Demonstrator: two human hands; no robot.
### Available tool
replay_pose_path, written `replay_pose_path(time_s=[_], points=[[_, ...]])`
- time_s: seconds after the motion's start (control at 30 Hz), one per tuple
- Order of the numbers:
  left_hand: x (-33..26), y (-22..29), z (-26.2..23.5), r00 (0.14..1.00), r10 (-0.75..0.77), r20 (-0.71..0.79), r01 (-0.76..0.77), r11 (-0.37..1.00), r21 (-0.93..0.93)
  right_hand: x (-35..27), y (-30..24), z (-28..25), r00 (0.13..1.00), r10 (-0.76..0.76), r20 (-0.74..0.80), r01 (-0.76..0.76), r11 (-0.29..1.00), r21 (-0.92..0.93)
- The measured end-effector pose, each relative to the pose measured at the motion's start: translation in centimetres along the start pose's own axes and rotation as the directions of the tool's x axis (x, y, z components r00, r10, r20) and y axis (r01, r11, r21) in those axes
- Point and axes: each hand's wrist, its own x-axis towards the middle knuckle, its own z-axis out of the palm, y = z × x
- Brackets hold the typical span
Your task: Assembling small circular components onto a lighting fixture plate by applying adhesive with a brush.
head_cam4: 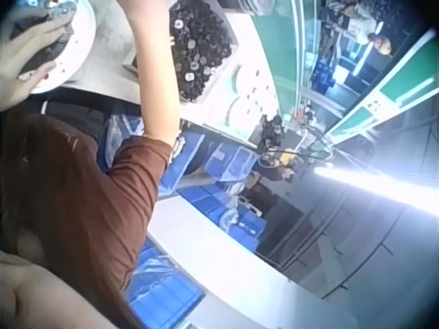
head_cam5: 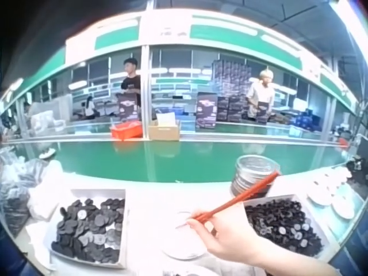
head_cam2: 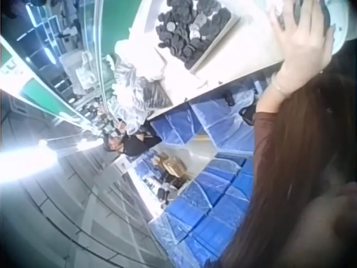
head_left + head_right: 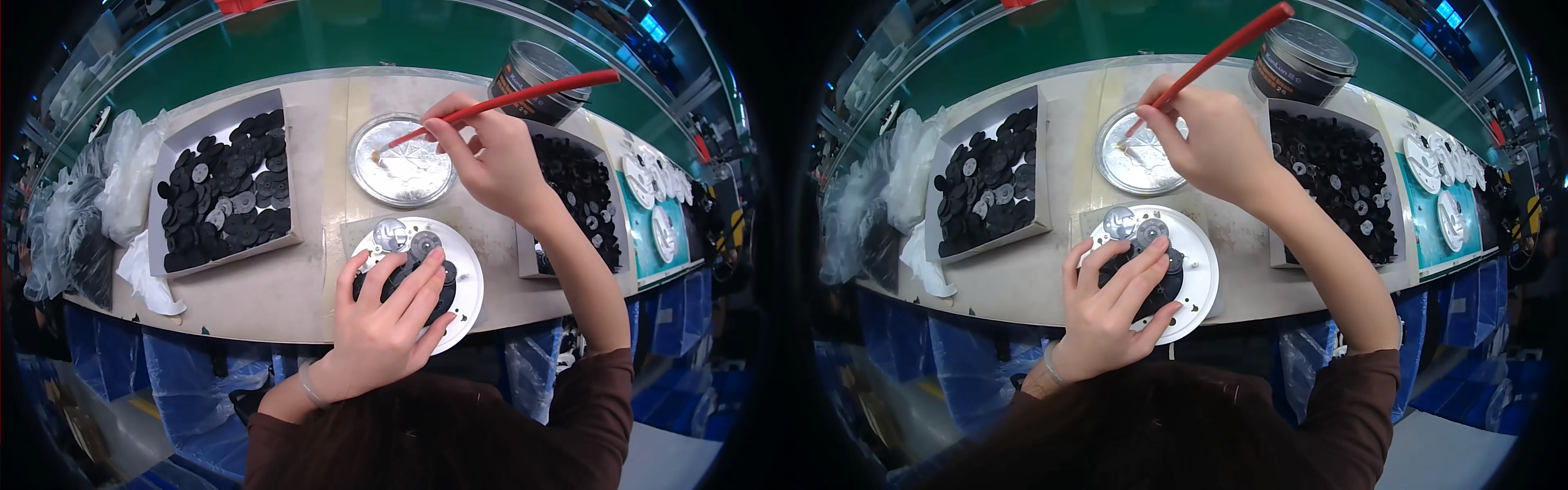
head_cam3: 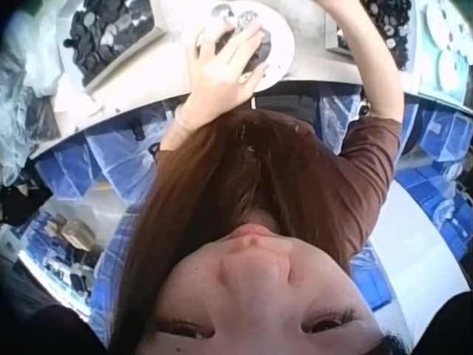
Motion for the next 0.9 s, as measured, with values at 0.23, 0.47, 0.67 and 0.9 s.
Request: replay_pose_path(time_s=[0.23,0.47,0.67,0.9], points=[[0.0,-0.1,0.0,1.000,0.005,-0.006,-0.005,1.000,-0.001,-0.2,0.2,0.5,0.999,-0.019,0.036,0.022,0.997,-0.069],[-0.1,0.0,0.0,1.000,0.002,-0.003,-0.002,1.000,-0.003,-1.2,1.3,-1.9,0.974,0.206,-0.095,-0.194,0.973,0.127],[-0.1,0.1,0.1,1.000,0.010,0.001,-0.010,1.000,-0.007,-2.6,2.0,-5.4,0.754,0.648,-0.108,-0.481,0.657,0.581],[-0.2,0.2,0.2,1.000,0.002,-0.023,-0.001,1.000,0.019,-5.2,0.1,-6.8,0.625,0.778,-0.067,-0.543,0.495,0.679]])
